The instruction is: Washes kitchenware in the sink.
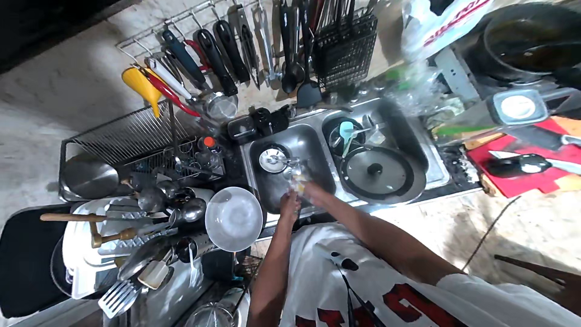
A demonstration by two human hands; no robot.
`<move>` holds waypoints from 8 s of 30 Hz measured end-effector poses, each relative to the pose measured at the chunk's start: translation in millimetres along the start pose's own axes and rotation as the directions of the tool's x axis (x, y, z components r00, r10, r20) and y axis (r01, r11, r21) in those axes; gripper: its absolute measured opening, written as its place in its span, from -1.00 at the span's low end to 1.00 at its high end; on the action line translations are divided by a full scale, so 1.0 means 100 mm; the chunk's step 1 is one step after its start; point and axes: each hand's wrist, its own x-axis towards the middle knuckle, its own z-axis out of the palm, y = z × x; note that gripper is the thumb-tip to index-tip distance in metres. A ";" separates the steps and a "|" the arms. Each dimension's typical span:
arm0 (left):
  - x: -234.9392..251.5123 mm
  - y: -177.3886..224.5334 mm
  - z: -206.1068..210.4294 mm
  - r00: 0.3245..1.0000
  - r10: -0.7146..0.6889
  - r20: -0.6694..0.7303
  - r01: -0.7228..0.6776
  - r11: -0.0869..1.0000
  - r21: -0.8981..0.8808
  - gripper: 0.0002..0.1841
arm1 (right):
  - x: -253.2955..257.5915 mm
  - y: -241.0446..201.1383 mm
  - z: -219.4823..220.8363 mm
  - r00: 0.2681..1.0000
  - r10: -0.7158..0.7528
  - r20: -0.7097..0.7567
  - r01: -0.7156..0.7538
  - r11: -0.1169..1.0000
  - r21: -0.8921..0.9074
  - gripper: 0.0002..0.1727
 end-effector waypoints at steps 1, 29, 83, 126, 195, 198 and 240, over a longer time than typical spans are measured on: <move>0.03 -0.04 0.02 0.999 0.012 -0.037 -0.012 1.000 -0.005 -0.67 | 0.00 0.01 -0.01 1.000 -0.013 -0.008 0.013 1.000 -0.003 -0.60; 2.11 0.84 -0.14 0.914 0.343 -0.219 0.059 0.421 0.905 -0.45 | -0.70 0.05 -1.12 0.996 0.086 -0.024 -0.087 0.881 -0.465 -0.61; 1.73 1.06 1.83 0.796 0.538 0.278 -0.366 0.061 0.929 -0.50 | 0.12 -0.96 -2.18 0.972 -0.098 -0.213 0.119 0.989 0.087 -0.55; 1.99 0.54 3.10 0.978 -0.015 0.210 -0.086 0.880 0.467 -0.54 | 0.27 -1.44 -2.35 0.962 -0.153 -0.226 0.141 0.988 -0.067 -0.63; 1.80 0.43 2.85 0.984 0.060 0.170 -0.138 0.856 0.498 -0.45 | 0.42 -1.43 -2.38 0.942 -0.169 -0.288 0.111 0.972 -0.208 -0.59; 1.79 0.42 2.78 0.979 0.090 0.183 -0.182 0.786 0.591 -0.46 | 0.42 -1.31 -2.40 0.930 -0.198 -0.309 0.095 0.943 -0.318 -0.52; 2.20 0.58 3.09 0.961 0.274 0.020 -0.198 0.637 0.745 -0.47 | 0.74 -1.30 -2.29 0.948 -0.256 -0.188 0.065 0.736 -0.674 -0.55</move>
